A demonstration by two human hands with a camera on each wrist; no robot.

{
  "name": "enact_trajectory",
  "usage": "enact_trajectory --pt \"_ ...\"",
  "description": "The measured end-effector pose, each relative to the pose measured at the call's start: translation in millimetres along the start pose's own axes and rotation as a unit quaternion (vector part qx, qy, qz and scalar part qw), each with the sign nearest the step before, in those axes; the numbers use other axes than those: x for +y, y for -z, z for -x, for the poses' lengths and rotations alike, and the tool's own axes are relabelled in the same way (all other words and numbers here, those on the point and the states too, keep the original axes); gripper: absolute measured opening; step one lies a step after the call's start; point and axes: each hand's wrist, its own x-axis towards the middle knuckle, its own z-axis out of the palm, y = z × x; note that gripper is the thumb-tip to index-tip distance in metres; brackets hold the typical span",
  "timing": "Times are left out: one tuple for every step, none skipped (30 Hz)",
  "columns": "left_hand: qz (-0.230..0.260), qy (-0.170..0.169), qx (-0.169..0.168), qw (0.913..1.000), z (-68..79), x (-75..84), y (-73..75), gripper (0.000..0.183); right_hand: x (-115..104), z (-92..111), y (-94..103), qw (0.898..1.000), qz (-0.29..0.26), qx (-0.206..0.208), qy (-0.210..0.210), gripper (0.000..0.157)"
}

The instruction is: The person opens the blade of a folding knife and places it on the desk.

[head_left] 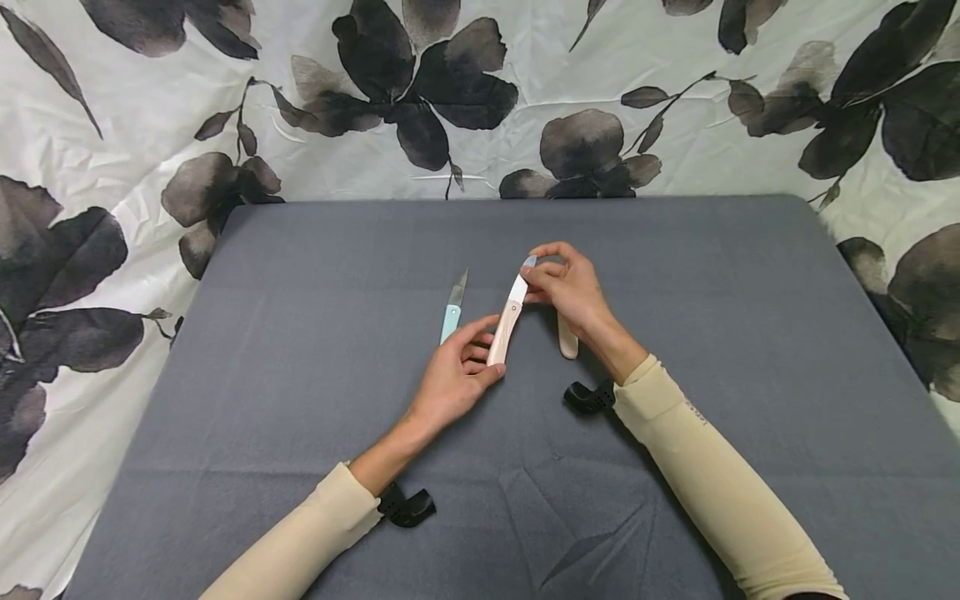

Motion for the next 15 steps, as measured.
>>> enact_trajectory --pt "-0.006 -0.004 -0.002 1.0 0.0 0.3 0.4 0.068 -0.3 -0.2 -0.3 1.0 0.003 0.004 0.004 0.041" --pt "-0.011 -0.008 -0.003 0.9999 0.2 0.4 0.7 0.07 -0.6 -0.4 -0.6 1.0 0.006 0.008 0.008 0.04" --pt "-0.017 -0.014 -0.004 0.9998 0.3 0.6 1.0 0.072 -0.9 -0.7 -0.9 1.0 0.006 0.01 0.01 0.04" --pt "-0.023 -0.019 -0.005 0.9995 0.5 0.8 1.3 0.073 -1.1 -0.9 -1.2 1.0 0.01 0.011 0.011 0.04" --pt "-0.029 -0.024 -0.007 0.9993 0.7 1.0 1.5 0.075 -1.3 -1.2 -1.4 1.0 0.012 0.012 0.011 0.039" --pt "-0.035 -0.027 -0.008 0.999 1.0 1.4 1.9 0.077 -1.4 -1.4 -1.7 1.0 0.016 0.012 0.011 0.04" --pt "-0.043 -0.031 -0.008 0.9986 1.2 1.7 2.1 0.078 -1.4 -1.7 -2.1 1.0 0.017 0.011 0.01 0.04" --pt "-0.052 -0.035 -0.008 0.998 1.6 1.8 2.4 0.079 -1.3 -1.9 -2.4 1.0 0.021 0.009 0.009 0.04" --pt "-0.06 -0.038 -0.007 0.9974 1.9 2.2 2.7 0.079 -1.1 -2.2 -2.6 1.0 0.025 0.007 0.008 0.041" --pt "-0.067 -0.039 -0.007 0.997 2.1 2.3 3.0 0.079 -1.0 -2.5 -2.7 1.0 0.029 0.004 0.007 0.041" --pt "-0.073 -0.039 -0.005 0.9966 2.3 2.3 3.3 0.078 -1.0 -2.8 -2.8 0.999 0.032 0.002 0.006 0.042" --pt "-0.078 -0.04 -0.003 0.9962 2.4 2.3 3.4 0.078 -0.9 -3.0 -2.7 0.999 0.034 0.0 0.005 0.042" --pt "-0.081 -0.039 -0.001 0.9959 2.3 2.1 3.4 0.076 -0.8 -3.1 -2.5 0.999 0.037 -0.002 0.004 0.042" --pt "-0.083 -0.039 0.001 0.9958 2.2 1.9 3.4 0.075 -0.8 -3.3 -2.1 0.999 0.04 -0.004 0.003 0.042" --pt "-0.082 -0.037 0.003 0.9959 2.0 1.8 3.3 0.073 -0.8 -3.5 -1.6 0.999 0.043 -0.006 0.003 0.042"
